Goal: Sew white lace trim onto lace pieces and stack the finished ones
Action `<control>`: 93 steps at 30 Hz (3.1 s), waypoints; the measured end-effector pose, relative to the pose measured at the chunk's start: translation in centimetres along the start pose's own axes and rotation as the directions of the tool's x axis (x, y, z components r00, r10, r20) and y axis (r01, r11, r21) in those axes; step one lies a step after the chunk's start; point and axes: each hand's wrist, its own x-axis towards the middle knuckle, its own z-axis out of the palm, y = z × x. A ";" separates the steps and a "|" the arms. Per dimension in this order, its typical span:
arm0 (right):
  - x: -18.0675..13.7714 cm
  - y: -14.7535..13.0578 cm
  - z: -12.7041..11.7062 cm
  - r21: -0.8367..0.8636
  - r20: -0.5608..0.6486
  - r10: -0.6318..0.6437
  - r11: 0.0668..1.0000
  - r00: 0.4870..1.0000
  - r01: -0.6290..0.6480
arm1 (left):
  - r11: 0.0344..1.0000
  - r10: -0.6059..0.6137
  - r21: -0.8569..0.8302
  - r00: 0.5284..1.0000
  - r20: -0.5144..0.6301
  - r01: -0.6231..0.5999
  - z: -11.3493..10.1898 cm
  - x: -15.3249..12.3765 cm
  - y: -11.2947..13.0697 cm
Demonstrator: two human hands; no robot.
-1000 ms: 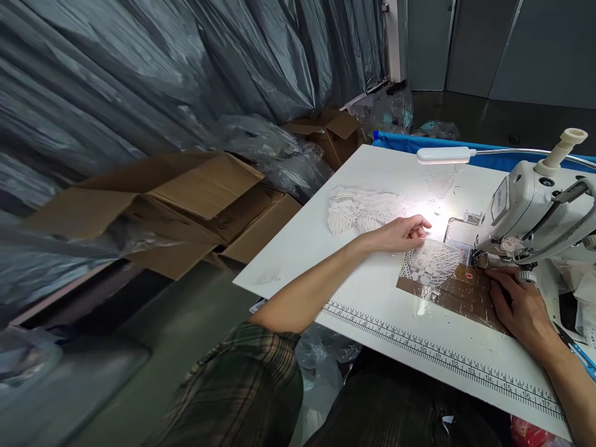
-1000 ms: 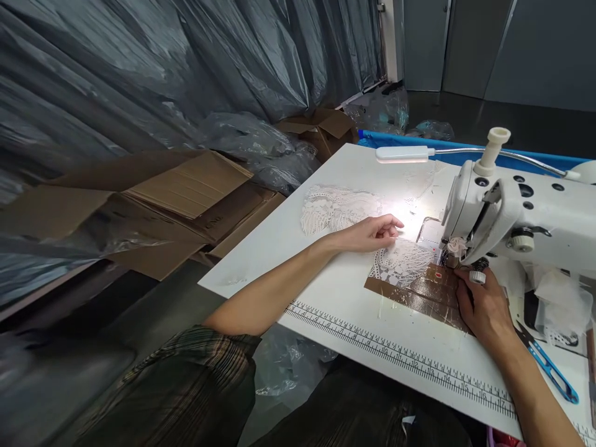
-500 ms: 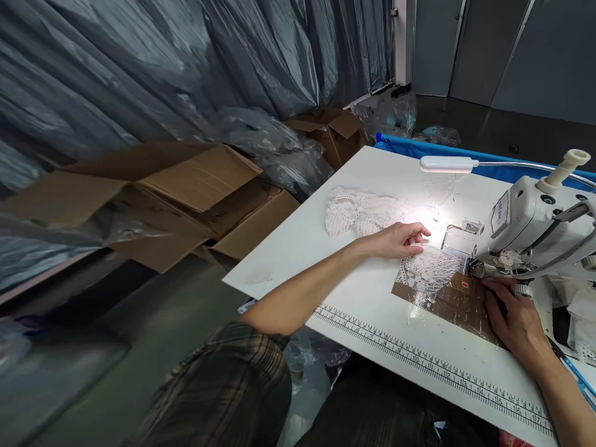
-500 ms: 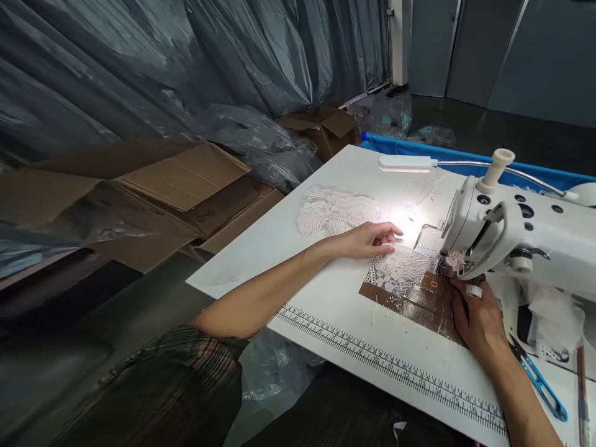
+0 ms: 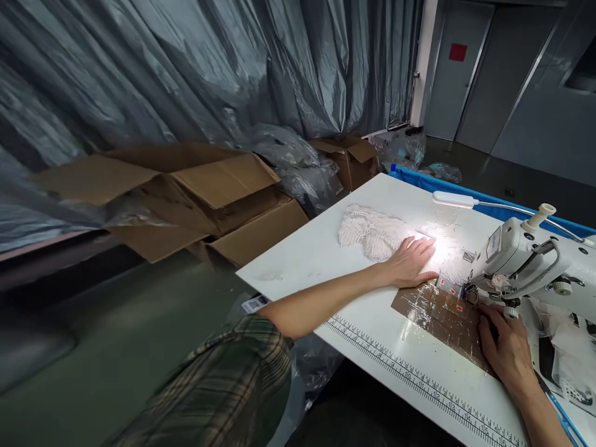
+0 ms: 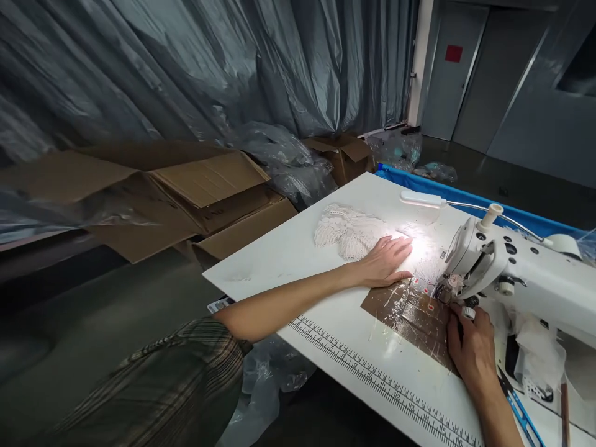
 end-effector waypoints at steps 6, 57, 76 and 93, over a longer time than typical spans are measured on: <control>-0.5 1.1 0.6 -0.053 -0.005 -0.024 0.998 1.000 0.024 | 0.999 -0.038 -0.032 0.999 -0.024 0.037 -1.4 0.2 -0.4; 2.6 -1.3 -4.4 0.278 0.385 0.465 0.765 0.797 -0.581 | 0.961 -0.022 -0.277 0.997 -0.074 0.000 -0.3 -2.0 3.3; 4.1 -6.1 -3.7 0.551 0.627 0.490 0.270 0.605 -0.790 | 0.627 0.066 -0.779 0.996 0.067 0.011 -1.4 -3.1 4.2; 2.3 -4.0 -2.8 0.063 0.342 -0.091 0.995 0.935 0.074 | 0.661 -0.250 -0.626 0.908 0.335 0.413 -1.6 -3.2 3.3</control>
